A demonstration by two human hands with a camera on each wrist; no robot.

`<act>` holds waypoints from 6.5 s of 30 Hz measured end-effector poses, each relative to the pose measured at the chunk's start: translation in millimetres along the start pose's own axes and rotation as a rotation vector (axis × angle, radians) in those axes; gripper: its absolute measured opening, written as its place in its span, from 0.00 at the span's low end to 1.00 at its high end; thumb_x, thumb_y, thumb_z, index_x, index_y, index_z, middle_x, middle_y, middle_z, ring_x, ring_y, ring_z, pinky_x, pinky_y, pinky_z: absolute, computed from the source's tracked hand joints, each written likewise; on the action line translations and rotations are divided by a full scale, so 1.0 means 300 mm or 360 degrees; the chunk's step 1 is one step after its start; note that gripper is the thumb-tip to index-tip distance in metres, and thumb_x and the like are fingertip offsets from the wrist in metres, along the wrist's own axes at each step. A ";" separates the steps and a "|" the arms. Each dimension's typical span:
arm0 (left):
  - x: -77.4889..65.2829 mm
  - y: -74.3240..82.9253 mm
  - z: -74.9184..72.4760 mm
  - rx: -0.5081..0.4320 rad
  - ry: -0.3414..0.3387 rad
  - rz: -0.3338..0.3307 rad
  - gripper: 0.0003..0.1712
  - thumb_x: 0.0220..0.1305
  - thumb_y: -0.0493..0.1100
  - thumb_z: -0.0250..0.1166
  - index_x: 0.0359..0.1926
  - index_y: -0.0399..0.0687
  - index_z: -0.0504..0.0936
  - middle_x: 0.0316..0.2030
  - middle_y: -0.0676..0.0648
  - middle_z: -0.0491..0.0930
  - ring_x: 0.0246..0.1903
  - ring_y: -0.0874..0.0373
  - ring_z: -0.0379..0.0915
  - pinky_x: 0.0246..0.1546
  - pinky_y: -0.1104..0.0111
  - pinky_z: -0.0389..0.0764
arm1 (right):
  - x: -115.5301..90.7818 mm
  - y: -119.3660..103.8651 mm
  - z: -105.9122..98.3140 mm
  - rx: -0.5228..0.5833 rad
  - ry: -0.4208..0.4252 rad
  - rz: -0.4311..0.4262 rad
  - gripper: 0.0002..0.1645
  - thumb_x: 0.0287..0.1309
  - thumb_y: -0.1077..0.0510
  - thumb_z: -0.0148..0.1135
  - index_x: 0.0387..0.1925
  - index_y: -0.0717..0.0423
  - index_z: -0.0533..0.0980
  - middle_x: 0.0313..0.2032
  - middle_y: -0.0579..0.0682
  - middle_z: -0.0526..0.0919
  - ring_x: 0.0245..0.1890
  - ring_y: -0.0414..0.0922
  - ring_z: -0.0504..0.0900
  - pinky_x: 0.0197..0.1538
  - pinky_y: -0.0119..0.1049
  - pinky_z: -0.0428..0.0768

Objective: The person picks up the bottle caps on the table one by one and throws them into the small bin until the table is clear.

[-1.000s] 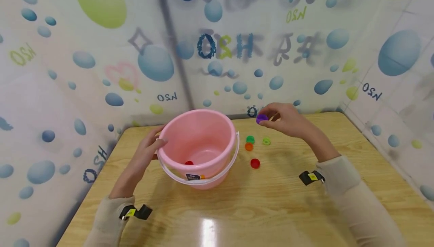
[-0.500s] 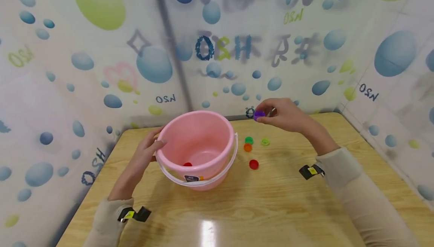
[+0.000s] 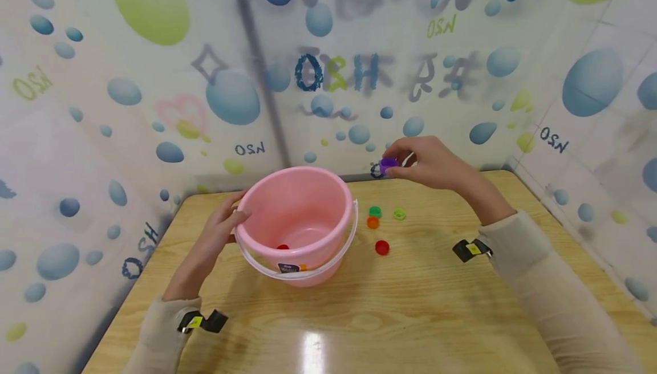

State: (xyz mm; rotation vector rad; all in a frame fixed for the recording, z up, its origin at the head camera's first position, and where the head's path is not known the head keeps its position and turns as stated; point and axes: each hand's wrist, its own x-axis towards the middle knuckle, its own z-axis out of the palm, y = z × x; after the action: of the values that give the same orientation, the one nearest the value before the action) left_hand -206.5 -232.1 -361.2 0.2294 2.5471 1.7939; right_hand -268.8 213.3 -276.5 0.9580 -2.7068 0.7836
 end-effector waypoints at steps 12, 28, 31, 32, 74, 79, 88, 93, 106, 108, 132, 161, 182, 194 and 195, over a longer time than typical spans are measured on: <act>-0.003 -0.004 0.000 0.0006 0.0007 0.0000 0.30 0.76 0.50 0.55 0.76 0.61 0.65 0.54 0.33 0.80 0.40 0.41 0.84 0.39 0.65 0.86 | 0.079 -0.078 -0.010 0.0014 -0.0090 -0.0143 0.18 0.66 0.56 0.69 0.55 0.55 0.81 0.42 0.47 0.89 0.41 0.43 0.87 0.45 0.33 0.85; 0.001 -0.008 0.006 0.0013 0.0009 -0.0018 0.30 0.76 0.52 0.55 0.76 0.61 0.65 0.56 0.36 0.81 0.42 0.41 0.83 0.40 0.66 0.86 | 0.180 -0.205 0.003 0.0063 -0.0158 -0.0402 0.14 0.64 0.56 0.71 0.50 0.54 0.83 0.44 0.48 0.88 0.41 0.41 0.87 0.47 0.41 0.88; 0.001 -0.007 0.006 0.0012 0.0008 -0.0023 0.30 0.76 0.51 0.55 0.76 0.61 0.65 0.56 0.35 0.80 0.42 0.41 0.83 0.40 0.66 0.86 | 0.202 -0.231 0.012 0.0089 -0.0205 -0.0415 0.14 0.64 0.55 0.70 0.50 0.52 0.83 0.45 0.46 0.87 0.43 0.40 0.85 0.49 0.43 0.87; 0.001 -0.007 0.006 0.0013 0.0007 -0.0024 0.30 0.76 0.51 0.55 0.76 0.61 0.65 0.56 0.35 0.81 0.42 0.41 0.83 0.40 0.66 0.86 | 0.210 -0.241 0.015 0.0091 -0.0221 -0.0415 0.14 0.64 0.55 0.70 0.50 0.51 0.83 0.46 0.45 0.87 0.43 0.40 0.85 0.50 0.44 0.87; 0.002 -0.004 0.006 -0.0004 0.0002 0.0007 0.29 0.77 0.51 0.55 0.75 0.59 0.66 0.57 0.35 0.81 0.40 0.40 0.84 0.39 0.65 0.87 | 0.372 -0.422 0.109 -0.0007 -0.0482 -0.0449 0.16 0.61 0.50 0.73 0.48 0.50 0.82 0.43 0.44 0.87 0.45 0.40 0.84 0.48 0.37 0.86; 0.005 -0.008 0.007 0.0010 0.0004 -0.0020 0.29 0.76 0.52 0.55 0.75 0.60 0.66 0.58 0.36 0.81 0.44 0.39 0.83 0.40 0.65 0.86 | 0.372 -0.421 0.115 -0.0023 -0.0489 -0.0428 0.16 0.61 0.51 0.74 0.48 0.50 0.82 0.43 0.44 0.87 0.45 0.41 0.84 0.48 0.36 0.86; 0.003 -0.004 0.010 0.0021 0.0000 -0.0037 0.29 0.76 0.52 0.55 0.75 0.60 0.66 0.59 0.37 0.80 0.45 0.39 0.83 0.40 0.66 0.86 | 0.375 -0.433 0.109 -0.0034 -0.0493 -0.0406 0.16 0.60 0.51 0.74 0.48 0.51 0.82 0.43 0.44 0.87 0.45 0.41 0.84 0.47 0.36 0.86; 0.000 -0.003 0.009 0.0017 -0.0004 -0.0040 0.30 0.77 0.52 0.55 0.76 0.59 0.65 0.59 0.37 0.80 0.43 0.42 0.84 0.40 0.66 0.86 | 0.374 -0.438 0.105 -0.0043 -0.0500 -0.0397 0.16 0.60 0.50 0.74 0.48 0.50 0.82 0.43 0.44 0.87 0.45 0.41 0.84 0.46 0.36 0.86; -0.002 -0.003 0.010 0.0004 0.0001 -0.0021 0.30 0.76 0.53 0.55 0.75 0.59 0.65 0.58 0.36 0.81 0.43 0.39 0.84 0.40 0.66 0.87 | 0.376 -0.429 0.111 -0.0036 -0.0526 -0.0418 0.18 0.58 0.50 0.76 0.48 0.51 0.82 0.45 0.46 0.87 0.45 0.41 0.84 0.48 0.36 0.86; -0.001 -0.004 0.012 0.0002 -0.0002 -0.0015 0.30 0.76 0.53 0.55 0.75 0.59 0.65 0.58 0.36 0.81 0.44 0.38 0.84 0.40 0.66 0.87 | 0.375 -0.425 0.114 -0.0034 -0.0527 -0.0425 0.18 0.58 0.50 0.76 0.48 0.51 0.82 0.45 0.46 0.87 0.45 0.41 0.84 0.49 0.36 0.86; 0.009 0.001 0.014 0.0015 -0.0009 0.0012 0.29 0.77 0.53 0.54 0.75 0.60 0.65 0.58 0.38 0.81 0.42 0.41 0.84 0.40 0.65 0.86 | 0.287 -0.252 0.069 -0.0028 -0.0447 -0.0257 0.15 0.61 0.51 0.73 0.47 0.51 0.82 0.45 0.46 0.87 0.44 0.41 0.85 0.49 0.41 0.86; -0.004 -0.007 0.013 -0.0004 -0.0001 -0.0029 0.30 0.76 0.51 0.55 0.75 0.56 0.66 0.54 0.32 0.81 0.39 0.46 0.85 0.37 0.66 0.86 | -0.141 0.133 0.294 0.0353 -0.0360 0.0199 0.15 0.65 0.50 0.70 0.49 0.49 0.82 0.46 0.49 0.87 0.45 0.42 0.86 0.51 0.45 0.86; -0.016 -0.010 0.003 0.0027 0.0028 0.0006 0.29 0.77 0.52 0.54 0.75 0.60 0.66 0.56 0.36 0.81 0.39 0.47 0.84 0.38 0.65 0.86 | -0.168 0.178 0.405 0.0468 -0.0391 0.0251 0.19 0.65 0.56 0.70 0.53 0.62 0.81 0.50 0.60 0.86 0.48 0.49 0.86 0.51 0.47 0.87; -0.011 -0.004 0.005 0.0031 0.0033 0.0009 0.28 0.77 0.52 0.53 0.75 0.61 0.66 0.57 0.36 0.81 0.42 0.41 0.84 0.39 0.66 0.86 | -0.169 0.209 0.439 0.0523 -0.0478 0.0253 0.18 0.65 0.55 0.70 0.51 0.60 0.81 0.50 0.57 0.86 0.48 0.48 0.85 0.52 0.48 0.86; -0.009 -0.003 0.006 0.0030 0.0034 0.0010 0.29 0.77 0.52 0.53 0.75 0.61 0.66 0.57 0.36 0.81 0.41 0.42 0.84 0.39 0.66 0.86 | -0.171 0.209 0.440 0.0532 -0.0479 0.0256 0.18 0.65 0.55 0.70 0.51 0.60 0.81 0.50 0.57 0.85 0.48 0.48 0.85 0.52 0.48 0.86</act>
State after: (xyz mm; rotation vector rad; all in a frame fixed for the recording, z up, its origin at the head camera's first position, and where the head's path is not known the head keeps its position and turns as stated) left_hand -203.7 -231.0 -362.8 0.2198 2.5814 1.7846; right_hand -265.5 212.3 -431.4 1.0017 -3.0005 1.2468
